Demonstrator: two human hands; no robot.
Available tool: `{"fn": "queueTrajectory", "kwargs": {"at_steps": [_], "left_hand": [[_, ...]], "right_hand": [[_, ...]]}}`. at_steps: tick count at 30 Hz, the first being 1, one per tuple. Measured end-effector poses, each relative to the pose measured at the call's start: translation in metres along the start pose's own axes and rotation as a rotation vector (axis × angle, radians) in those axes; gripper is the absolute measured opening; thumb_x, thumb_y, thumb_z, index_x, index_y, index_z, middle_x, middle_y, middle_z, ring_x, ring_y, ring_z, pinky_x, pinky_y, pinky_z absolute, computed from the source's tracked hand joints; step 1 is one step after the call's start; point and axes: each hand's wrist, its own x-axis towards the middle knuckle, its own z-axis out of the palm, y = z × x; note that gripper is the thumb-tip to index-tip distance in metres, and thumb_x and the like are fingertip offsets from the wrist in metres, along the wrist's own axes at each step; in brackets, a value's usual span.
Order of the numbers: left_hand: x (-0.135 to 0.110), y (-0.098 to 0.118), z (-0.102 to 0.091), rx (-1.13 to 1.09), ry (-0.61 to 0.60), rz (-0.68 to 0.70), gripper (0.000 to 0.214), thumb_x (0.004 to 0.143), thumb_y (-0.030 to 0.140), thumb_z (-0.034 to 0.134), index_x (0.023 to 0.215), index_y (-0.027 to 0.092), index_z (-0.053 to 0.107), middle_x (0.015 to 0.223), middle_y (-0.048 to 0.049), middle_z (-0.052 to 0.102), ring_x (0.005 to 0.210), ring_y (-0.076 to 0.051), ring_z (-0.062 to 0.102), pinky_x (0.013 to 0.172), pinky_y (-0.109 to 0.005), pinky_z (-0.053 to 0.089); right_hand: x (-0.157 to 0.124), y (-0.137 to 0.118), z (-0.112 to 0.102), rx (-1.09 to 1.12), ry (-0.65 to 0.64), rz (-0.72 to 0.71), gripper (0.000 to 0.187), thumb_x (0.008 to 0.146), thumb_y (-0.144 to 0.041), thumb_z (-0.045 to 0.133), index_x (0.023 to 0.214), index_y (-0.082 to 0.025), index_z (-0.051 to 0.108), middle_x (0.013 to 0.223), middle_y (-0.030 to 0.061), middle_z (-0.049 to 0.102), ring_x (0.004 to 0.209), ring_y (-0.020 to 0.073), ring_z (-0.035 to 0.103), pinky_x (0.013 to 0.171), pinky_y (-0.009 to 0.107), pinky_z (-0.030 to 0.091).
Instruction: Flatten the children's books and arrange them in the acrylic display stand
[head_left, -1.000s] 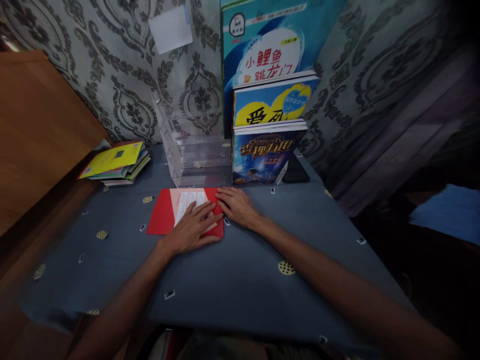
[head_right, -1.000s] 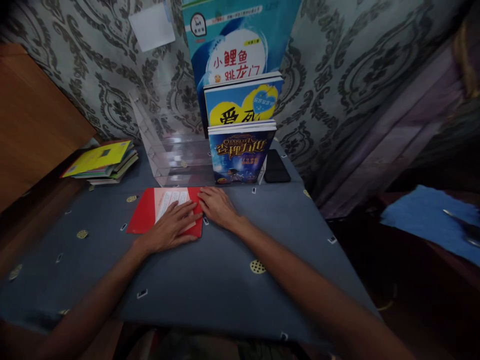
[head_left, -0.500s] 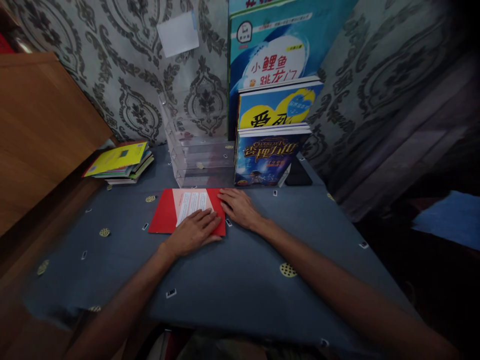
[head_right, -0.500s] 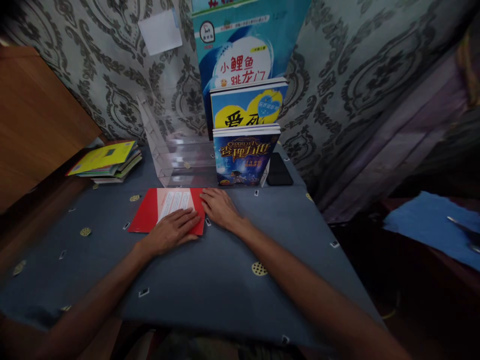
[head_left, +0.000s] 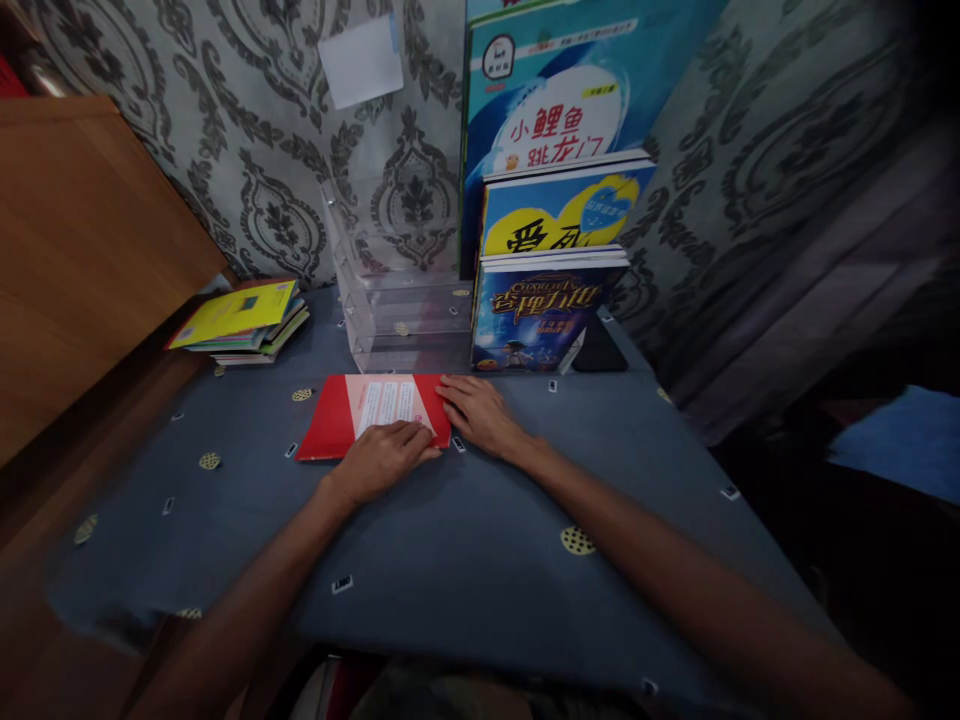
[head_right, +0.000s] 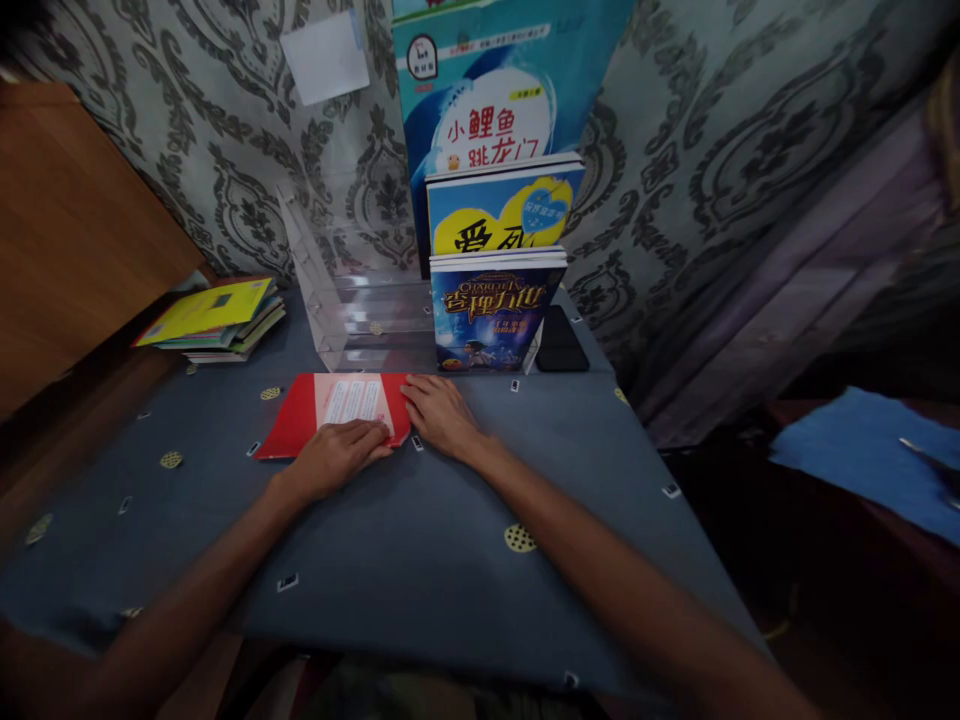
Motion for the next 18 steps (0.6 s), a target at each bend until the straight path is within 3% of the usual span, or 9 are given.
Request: {"fn": "queueTrajectory", "kwargs": {"at_steps": [4,7,18], "left_hand": [[-0.0007,0.0002,0.0003,0.010,0.014,0.007,0.034,0.109,0.039,0.036,0.102,0.018,0.062,0.098,-0.0089,0.075,0.088,-0.017,0.073,0.074,-0.027,0.056],[-0.0001,0.0003,-0.0013,0.062,0.029,0.017,0.034,0.109,0.037,0.036,0.098,0.018,0.061,0.086,-0.0059,0.073,0.079,-0.015,0.071,0.068,-0.025,0.054],[0.0010,-0.0030,-0.0013,0.099,0.231,0.059,0.031,0.108,0.028,0.040,0.085,0.017,0.059,0.067,-0.0015,0.064,0.061,-0.014,0.061,0.055,-0.024,0.041]], "right_hand": [[-0.0008,-0.0001,-0.0019,-0.002,-0.034,-0.025,0.047,0.090,-0.008,0.050,0.133,-0.016,0.067,0.144,0.0160,0.062,0.132,0.0293,0.055,0.109,0.050,0.044],[-0.0012,-0.0004,-0.0020,0.004,-0.041,-0.028,0.051,0.085,-0.007,0.052,0.133,-0.016,0.066,0.145,0.0162,0.060,0.136,0.0297,0.053,0.112,0.051,0.041],[-0.0046,0.0026,-0.0030,0.214,-0.040,-0.186,0.046,0.081,-0.009,0.054,0.121,-0.019,0.074,0.138,0.0150,0.066,0.136,0.0302,0.054,0.111,0.056,0.041]]}}
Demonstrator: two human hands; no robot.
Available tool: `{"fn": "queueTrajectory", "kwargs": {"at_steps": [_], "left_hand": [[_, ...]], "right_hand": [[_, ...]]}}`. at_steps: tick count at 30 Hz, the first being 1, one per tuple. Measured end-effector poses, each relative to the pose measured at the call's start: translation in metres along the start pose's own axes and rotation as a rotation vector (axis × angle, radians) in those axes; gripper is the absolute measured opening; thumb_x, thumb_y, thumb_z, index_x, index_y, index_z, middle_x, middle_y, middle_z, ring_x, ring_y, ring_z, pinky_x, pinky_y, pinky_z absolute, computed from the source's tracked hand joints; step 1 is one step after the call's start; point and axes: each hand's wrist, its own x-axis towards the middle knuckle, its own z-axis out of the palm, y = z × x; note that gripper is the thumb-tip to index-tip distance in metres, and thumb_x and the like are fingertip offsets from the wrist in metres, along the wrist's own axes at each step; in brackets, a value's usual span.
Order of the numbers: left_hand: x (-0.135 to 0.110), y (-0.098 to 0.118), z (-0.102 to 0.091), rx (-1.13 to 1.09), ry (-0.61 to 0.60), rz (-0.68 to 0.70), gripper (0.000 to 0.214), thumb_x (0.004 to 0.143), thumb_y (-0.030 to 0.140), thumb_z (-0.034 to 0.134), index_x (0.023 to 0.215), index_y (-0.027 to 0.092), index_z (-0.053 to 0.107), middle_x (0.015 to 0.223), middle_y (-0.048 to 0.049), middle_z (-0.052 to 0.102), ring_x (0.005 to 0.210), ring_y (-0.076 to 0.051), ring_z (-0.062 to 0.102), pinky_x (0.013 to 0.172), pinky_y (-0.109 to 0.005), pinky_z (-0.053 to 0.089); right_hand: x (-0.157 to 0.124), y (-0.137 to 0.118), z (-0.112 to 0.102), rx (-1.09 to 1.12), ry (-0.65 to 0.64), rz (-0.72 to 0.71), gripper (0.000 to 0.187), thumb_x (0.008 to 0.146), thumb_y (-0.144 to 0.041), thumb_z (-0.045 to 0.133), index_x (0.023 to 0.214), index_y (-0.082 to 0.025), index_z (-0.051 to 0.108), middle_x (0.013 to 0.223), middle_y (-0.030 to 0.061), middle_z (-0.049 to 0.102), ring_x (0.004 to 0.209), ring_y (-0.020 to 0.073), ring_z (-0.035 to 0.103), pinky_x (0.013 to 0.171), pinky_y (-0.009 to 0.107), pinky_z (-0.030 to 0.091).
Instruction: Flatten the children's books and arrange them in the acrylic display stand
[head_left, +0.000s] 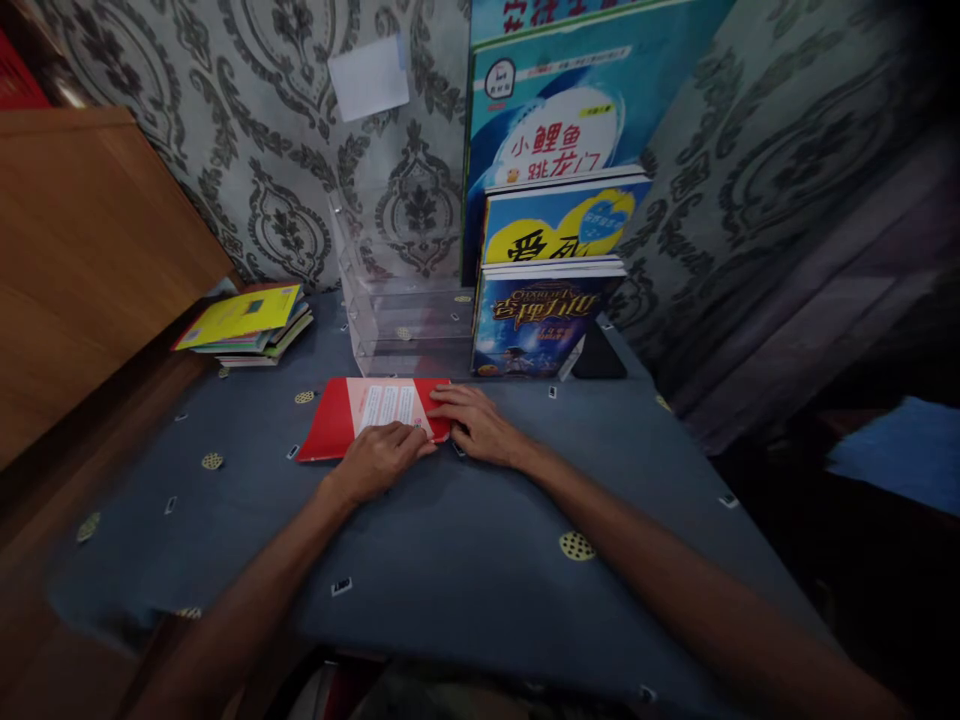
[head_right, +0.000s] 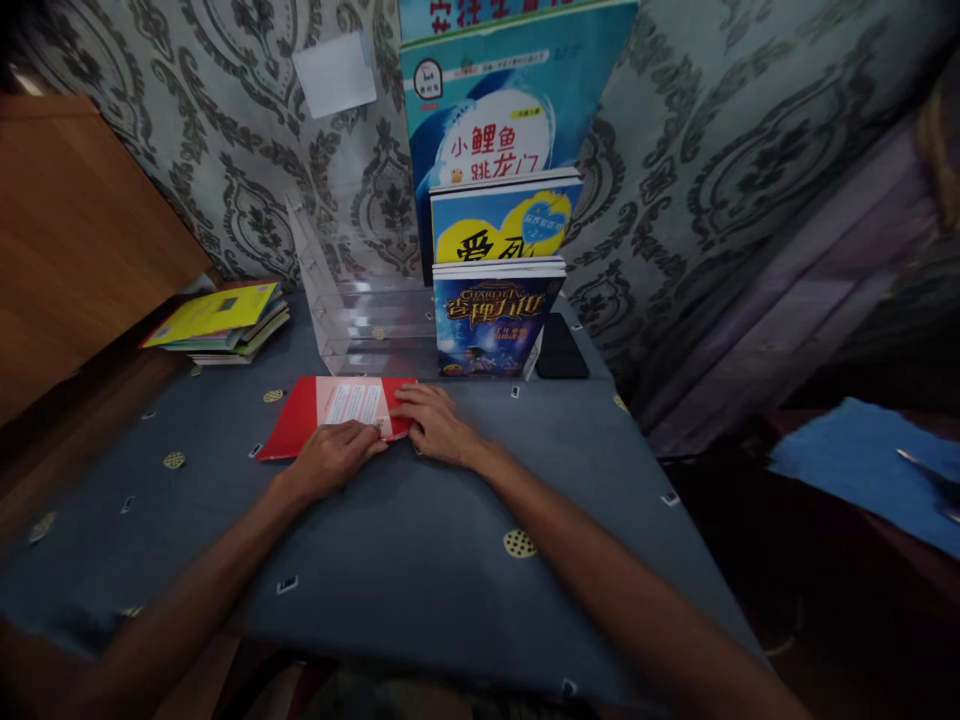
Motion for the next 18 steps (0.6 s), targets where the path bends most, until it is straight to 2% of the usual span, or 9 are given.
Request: {"fn": "queueTrajectory", "kwargs": {"at_steps": [4,10,12,15,18], "left_hand": [[0.001,-0.002,-0.003,0.023,0.054,-0.029,0.033,0.108,0.030,0.041,0.085,0.017,0.060,0.064,-0.0009,0.064,0.058,-0.013,0.060,0.052,-0.024,0.037],[0.002,-0.001,-0.010,0.016,0.076,-0.002,0.034,0.107,0.032,0.044,0.081,0.017,0.059,0.065,-0.0006,0.065,0.060,-0.013,0.062,0.056,-0.024,0.041],[0.001,-0.002,-0.015,-0.011,0.024,-0.002,0.037,0.107,0.039,0.043,0.084,0.017,0.061,0.071,-0.0023,0.067,0.065,-0.014,0.064,0.059,-0.025,0.043],[-0.005,-0.009,-0.025,-0.070,-0.116,-0.060,0.044,0.103,0.055,0.045,0.093,0.017,0.065,0.085,-0.0061,0.072,0.076,-0.018,0.068,0.063,-0.026,0.047],[-0.015,-0.018,-0.033,-0.116,-0.240,-0.173,0.040,0.100,0.055,0.051,0.108,0.019,0.068,0.101,-0.0095,0.075,0.090,-0.022,0.071,0.070,-0.029,0.052]], "right_hand": [[-0.001,0.000,0.001,0.027,-0.007,-0.045,0.044,0.082,-0.015,0.062,0.125,-0.020,0.072,0.138,0.0148,0.065,0.135,0.0306,0.055,0.112,0.056,0.042],[-0.001,0.004,0.001,0.036,-0.035,-0.063,0.032,0.095,-0.023,0.063,0.127,-0.024,0.071,0.137,0.0134,0.067,0.131,0.0279,0.059,0.110,0.053,0.044],[-0.001,0.005,0.002,0.044,-0.030,-0.048,0.032,0.097,-0.023,0.062,0.128,-0.026,0.070,0.136,0.0121,0.068,0.130,0.0271,0.060,0.109,0.052,0.045],[0.000,0.005,0.002,0.079,0.001,-0.031,0.032,0.097,-0.022,0.061,0.127,-0.028,0.071,0.135,0.0101,0.069,0.130,0.0262,0.060,0.109,0.052,0.044],[0.001,0.004,0.000,0.139,0.042,-0.018,0.030,0.097,-0.024,0.062,0.126,-0.030,0.071,0.133,0.0090,0.071,0.127,0.0258,0.062,0.109,0.052,0.045]]}}
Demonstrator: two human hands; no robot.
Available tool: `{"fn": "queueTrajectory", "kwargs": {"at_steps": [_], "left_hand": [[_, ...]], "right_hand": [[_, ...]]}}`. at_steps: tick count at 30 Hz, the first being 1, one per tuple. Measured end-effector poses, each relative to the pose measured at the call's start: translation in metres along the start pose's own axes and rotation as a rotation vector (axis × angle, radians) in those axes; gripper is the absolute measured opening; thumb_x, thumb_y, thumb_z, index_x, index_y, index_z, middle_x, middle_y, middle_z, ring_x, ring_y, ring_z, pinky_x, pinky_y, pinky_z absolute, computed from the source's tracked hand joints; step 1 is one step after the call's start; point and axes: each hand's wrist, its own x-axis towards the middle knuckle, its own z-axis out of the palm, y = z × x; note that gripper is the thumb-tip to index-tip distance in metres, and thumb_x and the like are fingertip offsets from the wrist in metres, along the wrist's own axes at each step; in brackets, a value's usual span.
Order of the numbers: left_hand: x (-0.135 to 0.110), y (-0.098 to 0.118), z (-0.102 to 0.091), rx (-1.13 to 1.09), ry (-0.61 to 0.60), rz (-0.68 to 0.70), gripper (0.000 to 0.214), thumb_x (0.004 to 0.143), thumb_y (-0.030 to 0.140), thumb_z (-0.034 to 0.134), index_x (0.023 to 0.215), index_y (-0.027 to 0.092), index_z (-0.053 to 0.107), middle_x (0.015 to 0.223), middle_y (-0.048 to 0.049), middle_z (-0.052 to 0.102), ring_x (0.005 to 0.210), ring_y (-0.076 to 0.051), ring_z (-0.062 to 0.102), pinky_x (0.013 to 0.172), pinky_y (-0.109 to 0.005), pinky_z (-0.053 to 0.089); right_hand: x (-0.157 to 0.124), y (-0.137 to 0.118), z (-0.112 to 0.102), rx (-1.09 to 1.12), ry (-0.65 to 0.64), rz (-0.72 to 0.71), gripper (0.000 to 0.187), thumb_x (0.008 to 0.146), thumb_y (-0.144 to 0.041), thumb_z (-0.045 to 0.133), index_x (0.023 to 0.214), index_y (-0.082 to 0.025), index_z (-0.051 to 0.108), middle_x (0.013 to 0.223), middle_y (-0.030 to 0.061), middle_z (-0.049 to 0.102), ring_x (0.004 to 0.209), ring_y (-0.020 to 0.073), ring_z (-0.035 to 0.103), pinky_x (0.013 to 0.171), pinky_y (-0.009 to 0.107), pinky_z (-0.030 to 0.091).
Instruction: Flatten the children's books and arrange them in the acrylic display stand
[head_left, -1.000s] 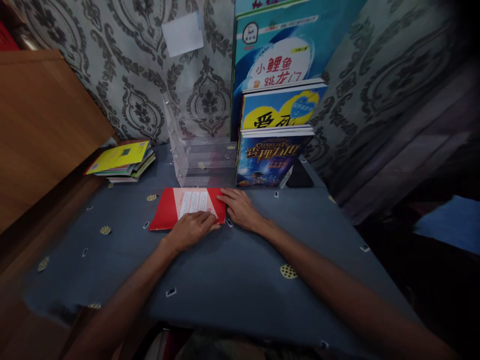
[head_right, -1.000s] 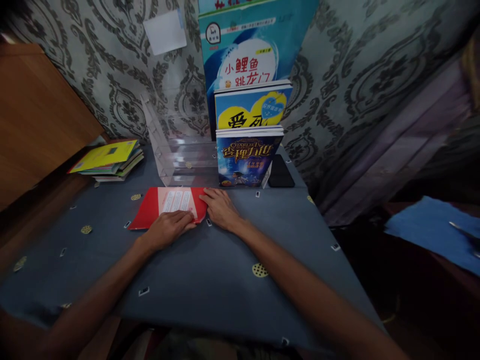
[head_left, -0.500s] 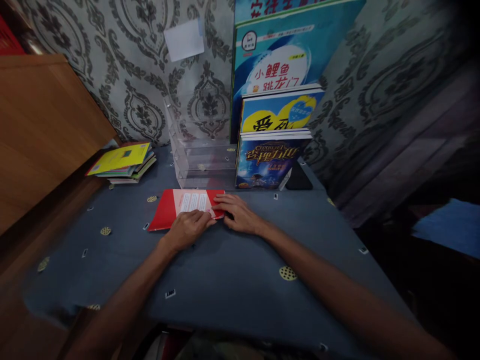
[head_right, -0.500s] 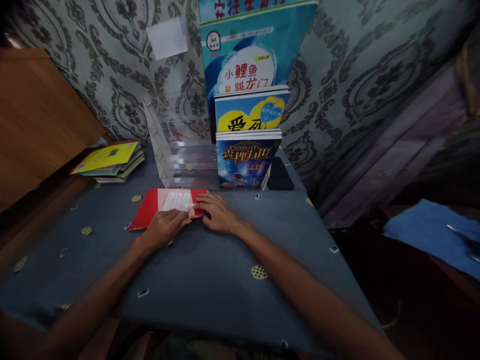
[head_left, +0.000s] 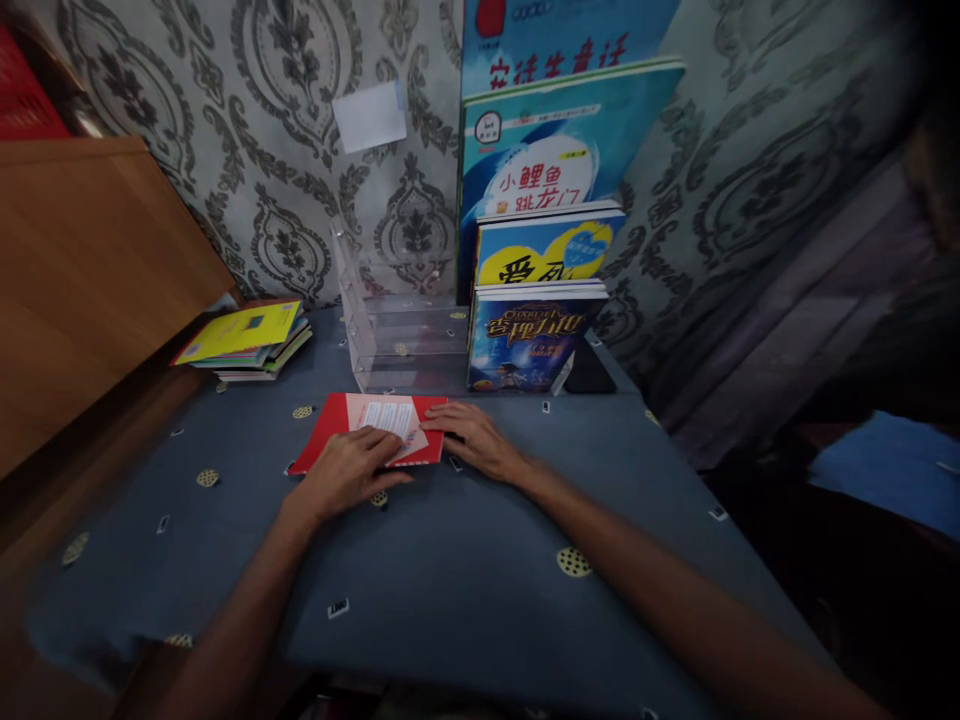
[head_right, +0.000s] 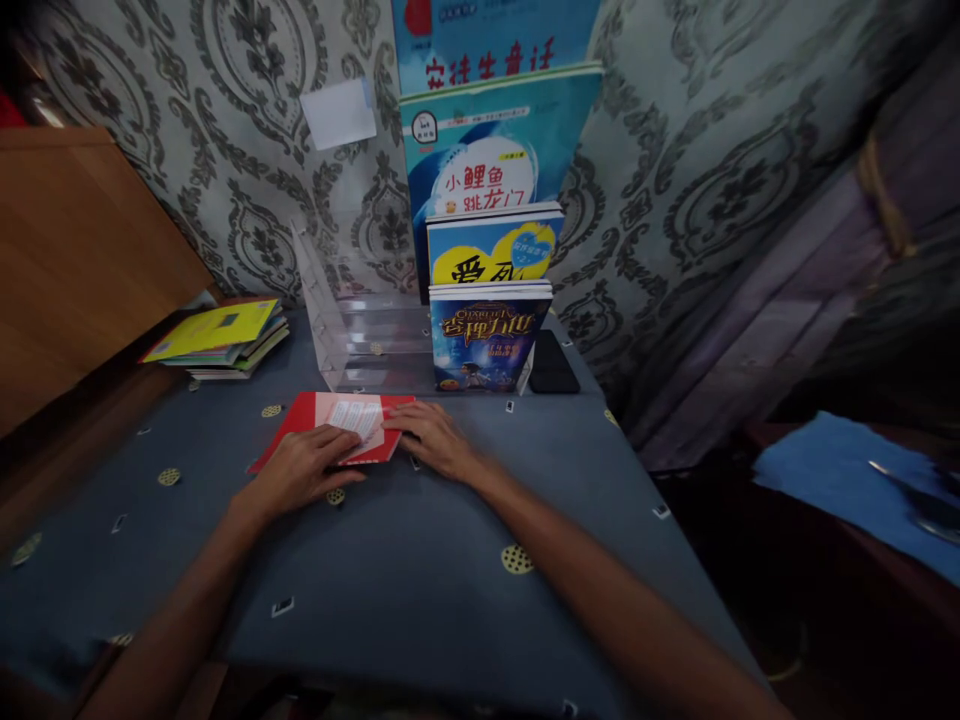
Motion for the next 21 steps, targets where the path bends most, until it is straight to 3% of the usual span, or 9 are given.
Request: {"fn": "queueTrajectory", "kwargs": {"at_steps": [4,8,12,21], "left_hand": [[-0.009,-0.010,-0.001,-0.089,-0.018,-0.146,0.032,0.105,0.036,0.044,0.121,0.022,0.069,0.114,-0.0102,0.076,0.100,-0.023,0.072,0.080,-0.031,0.054],[-0.010,-0.014,-0.004,-0.264,0.066,-0.219,0.035,0.105,0.041,0.044,0.116,0.022,0.072,0.107,-0.0067,0.079,0.095,-0.022,0.074,0.082,-0.030,0.053],[-0.010,-0.016,-0.015,-0.403,0.151,-0.282,0.037,0.103,0.046,0.048,0.106,0.021,0.075,0.091,-0.0036,0.078,0.076,-0.018,0.070,0.073,-0.026,0.051],[-0.012,-0.021,-0.029,-0.511,0.304,-0.336,0.037,0.097,0.045,0.055,0.080,0.017,0.072,0.062,0.0023,0.060,0.055,-0.011,0.051,0.058,-0.021,0.040]], "right_hand": [[0.004,-0.004,-0.003,0.111,0.084,0.043,0.024,0.096,-0.031,0.065,0.118,-0.028,0.074,0.119,0.0084,0.076,0.116,0.0261,0.067,0.106,0.051,0.047],[0.007,-0.005,-0.004,0.266,0.242,0.110,0.021,0.092,-0.039,0.069,0.104,-0.025,0.078,0.106,0.0081,0.078,0.104,0.0254,0.069,0.095,0.044,0.053],[0.008,-0.004,-0.006,0.390,0.379,0.252,0.024,0.083,-0.042,0.076,0.099,-0.024,0.079,0.103,0.0073,0.078,0.098,0.0247,0.069,0.085,0.038,0.054],[0.017,-0.015,-0.001,0.865,0.435,0.455,0.038,0.071,-0.049,0.082,0.098,-0.023,0.076,0.094,0.0026,0.074,0.079,0.0173,0.064,0.067,0.028,0.051]]}}
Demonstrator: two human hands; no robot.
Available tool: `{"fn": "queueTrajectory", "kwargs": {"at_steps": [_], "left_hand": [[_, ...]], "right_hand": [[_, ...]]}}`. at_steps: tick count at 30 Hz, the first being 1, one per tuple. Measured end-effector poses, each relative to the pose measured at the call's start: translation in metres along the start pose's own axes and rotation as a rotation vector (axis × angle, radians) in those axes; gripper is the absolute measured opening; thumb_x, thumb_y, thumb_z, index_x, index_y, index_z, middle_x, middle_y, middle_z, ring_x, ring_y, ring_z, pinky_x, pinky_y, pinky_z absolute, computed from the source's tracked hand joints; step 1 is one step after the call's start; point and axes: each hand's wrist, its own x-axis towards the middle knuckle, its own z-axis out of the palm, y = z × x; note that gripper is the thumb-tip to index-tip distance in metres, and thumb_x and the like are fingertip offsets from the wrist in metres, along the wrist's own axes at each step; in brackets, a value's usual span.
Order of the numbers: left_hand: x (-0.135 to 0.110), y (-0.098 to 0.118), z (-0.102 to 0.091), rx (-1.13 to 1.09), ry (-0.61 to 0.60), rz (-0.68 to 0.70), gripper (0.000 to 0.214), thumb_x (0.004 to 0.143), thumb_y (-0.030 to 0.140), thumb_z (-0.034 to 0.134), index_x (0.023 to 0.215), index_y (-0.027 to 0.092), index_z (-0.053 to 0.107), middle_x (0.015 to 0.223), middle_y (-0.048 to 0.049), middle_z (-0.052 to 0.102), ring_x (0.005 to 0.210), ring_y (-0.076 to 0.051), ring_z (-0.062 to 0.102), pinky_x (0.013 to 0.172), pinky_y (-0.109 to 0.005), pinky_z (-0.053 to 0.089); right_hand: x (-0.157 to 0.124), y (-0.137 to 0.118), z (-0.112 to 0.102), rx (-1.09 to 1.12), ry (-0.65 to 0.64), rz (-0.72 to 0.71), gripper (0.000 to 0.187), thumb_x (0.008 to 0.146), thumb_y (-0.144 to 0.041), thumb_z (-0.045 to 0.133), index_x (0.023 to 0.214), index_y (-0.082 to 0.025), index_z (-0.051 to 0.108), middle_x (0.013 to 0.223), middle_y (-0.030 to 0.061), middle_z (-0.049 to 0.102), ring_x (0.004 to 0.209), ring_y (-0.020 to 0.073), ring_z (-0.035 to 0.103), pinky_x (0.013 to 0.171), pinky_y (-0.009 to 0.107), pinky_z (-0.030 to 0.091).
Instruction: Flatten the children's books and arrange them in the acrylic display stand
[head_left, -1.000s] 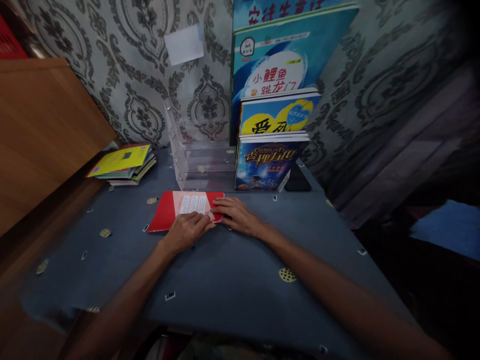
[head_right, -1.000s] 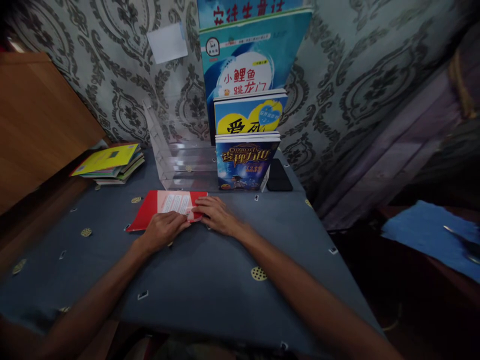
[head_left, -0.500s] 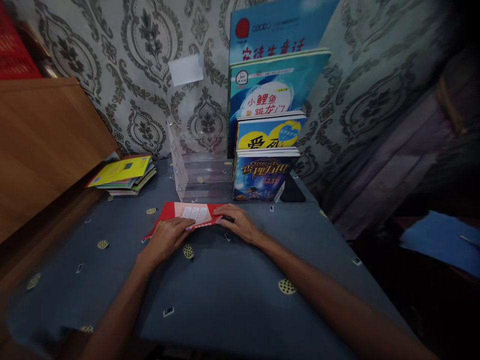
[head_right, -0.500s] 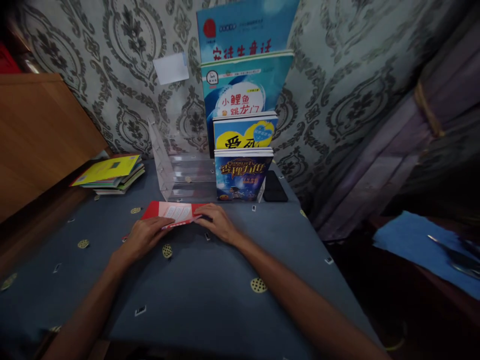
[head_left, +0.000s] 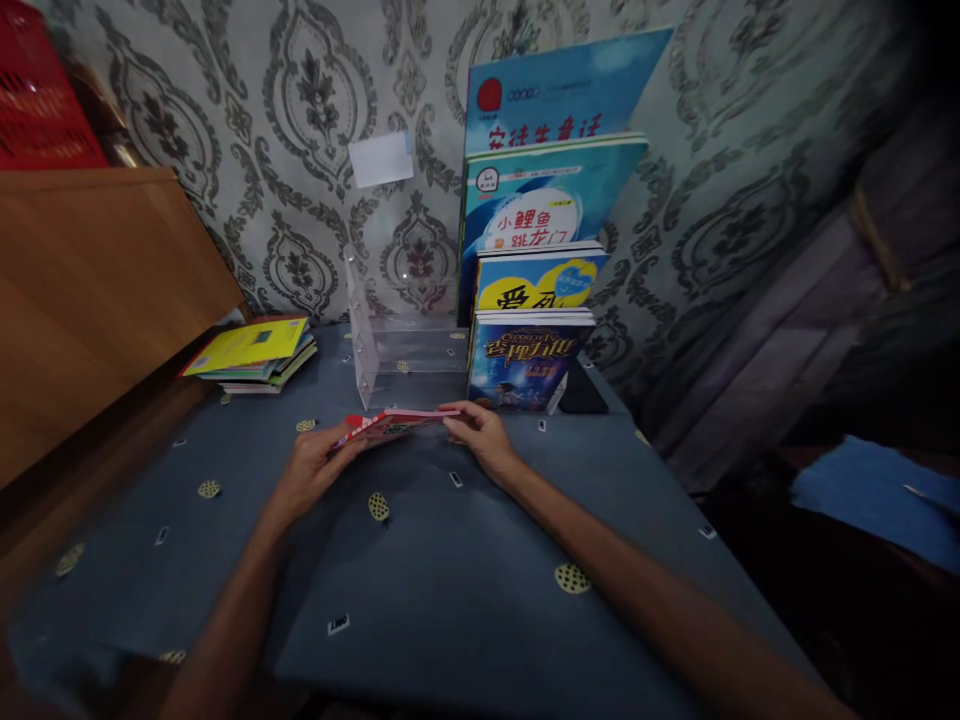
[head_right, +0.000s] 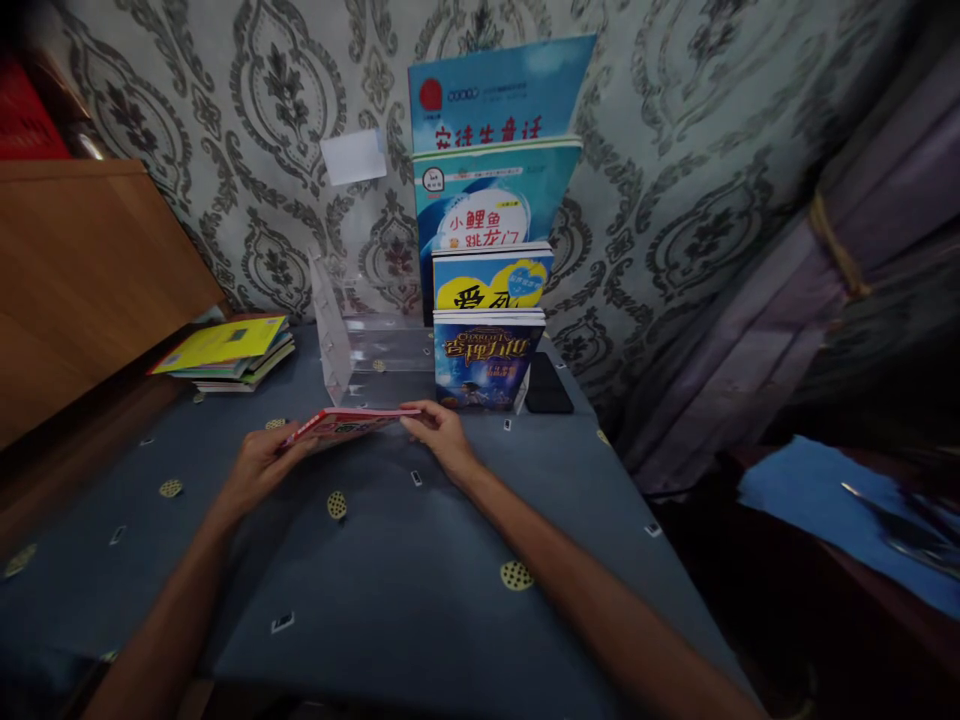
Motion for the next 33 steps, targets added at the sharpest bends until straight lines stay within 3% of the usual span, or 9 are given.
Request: {"fn": "queueTrajectory", "kwargs": {"at_steps": [3,7,11,16,20,25,28,33], "left_hand": [[0.001,0.003,-0.003,-0.019,0.038,-0.045,0.039,0.094,0.045,0.056,0.073,0.016,0.069,0.061,0.0018,0.058,0.056,-0.011,0.050,0.057,-0.021,0.038],[0.006,0.012,-0.008,-0.089,0.089,-0.079,0.039,0.089,0.047,0.059,0.065,0.016,0.067,0.055,0.0026,0.053,0.051,-0.011,0.046,0.052,-0.022,0.034],[0.013,0.018,-0.009,-0.248,0.210,-0.174,0.039,0.081,0.055,0.068,0.075,0.017,0.074,0.063,0.0008,0.065,0.055,-0.014,0.054,0.053,-0.023,0.042],[0.023,0.013,-0.005,-0.518,0.365,-0.312,0.056,0.069,0.070,0.076,0.078,0.016,0.074,0.073,-0.0038,0.074,0.062,-0.018,0.064,0.059,-0.028,0.053],[0.030,0.008,-0.001,-0.606,0.302,-0.378,0.068,0.069,0.080,0.070,0.082,0.013,0.073,0.076,-0.0078,0.076,0.066,-0.023,0.069,0.060,-0.031,0.057],[0.032,0.007,-0.005,-0.498,0.305,-0.371,0.078,0.074,0.087,0.058,0.091,0.012,0.071,0.089,-0.0122,0.078,0.082,-0.028,0.073,0.072,-0.036,0.060],[0.027,0.005,-0.015,-0.415,0.290,-0.353,0.073,0.079,0.081,0.058,0.103,0.013,0.068,0.099,-0.0124,0.078,0.094,-0.029,0.072,0.080,-0.037,0.059],[0.015,-0.006,-0.027,-0.299,0.150,-0.303,0.055,0.088,0.061,0.062,0.122,0.018,0.059,0.115,-0.0108,0.074,0.101,-0.026,0.070,0.084,-0.037,0.059]], "right_hand": [[0.000,0.002,0.007,0.076,-0.018,0.032,0.043,0.067,-0.053,0.084,0.097,-0.023,0.075,0.091,0.0026,0.074,0.080,0.0177,0.064,0.064,0.026,0.051],[-0.001,-0.005,0.013,0.009,-0.083,0.008,0.046,0.070,-0.057,0.081,0.097,-0.021,0.072,0.088,0.0040,0.074,0.081,0.0199,0.067,0.061,0.027,0.051],[-0.003,-0.030,0.018,-0.127,-0.171,-0.110,0.041,0.082,-0.058,0.071,0.101,-0.022,0.069,0.093,0.0052,0.073,0.081,0.0201,0.068,0.062,0.029,0.053],[-0.005,-0.073,0.023,-0.276,-0.181,-0.272,0.034,0.093,-0.052,0.061,0.108,-0.022,0.067,0.096,0.0048,0.072,0.080,0.0181,0.064,0.069,0.030,0.055],[-0.003,-0.086,0.022,-0.378,-0.158,-0.302,0.029,0.095,-0.048,0.059,0.102,-0.021,0.068,0.092,0.0051,0.071,0.084,0.0213,0.064,0.072,0.033,0.055],[-0.003,-0.083,0.020,-0.485,-0.204,-0.304,0.020,0.096,-0.038,0.058,0.095,-0.021,0.068,0.085,0.0032,0.070,0.079,0.0203,0.064,0.070,0.031,0.053],[-0.005,-0.084,0.021,-0.549,-0.243,-0.305,0.016,0.095,-0.030,0.054,0.093,-0.021,0.067,0.081,0.0015,0.069,0.075,0.0182,0.063,0.066,0.028,0.049],[-0.004,-0.086,0.025,-0.602,-0.237,-0.318,0.016,0.095,-0.026,0.051,0.088,-0.020,0.065,0.079,0.0012,0.067,0.072,0.0177,0.061,0.063,0.027,0.046]]}}
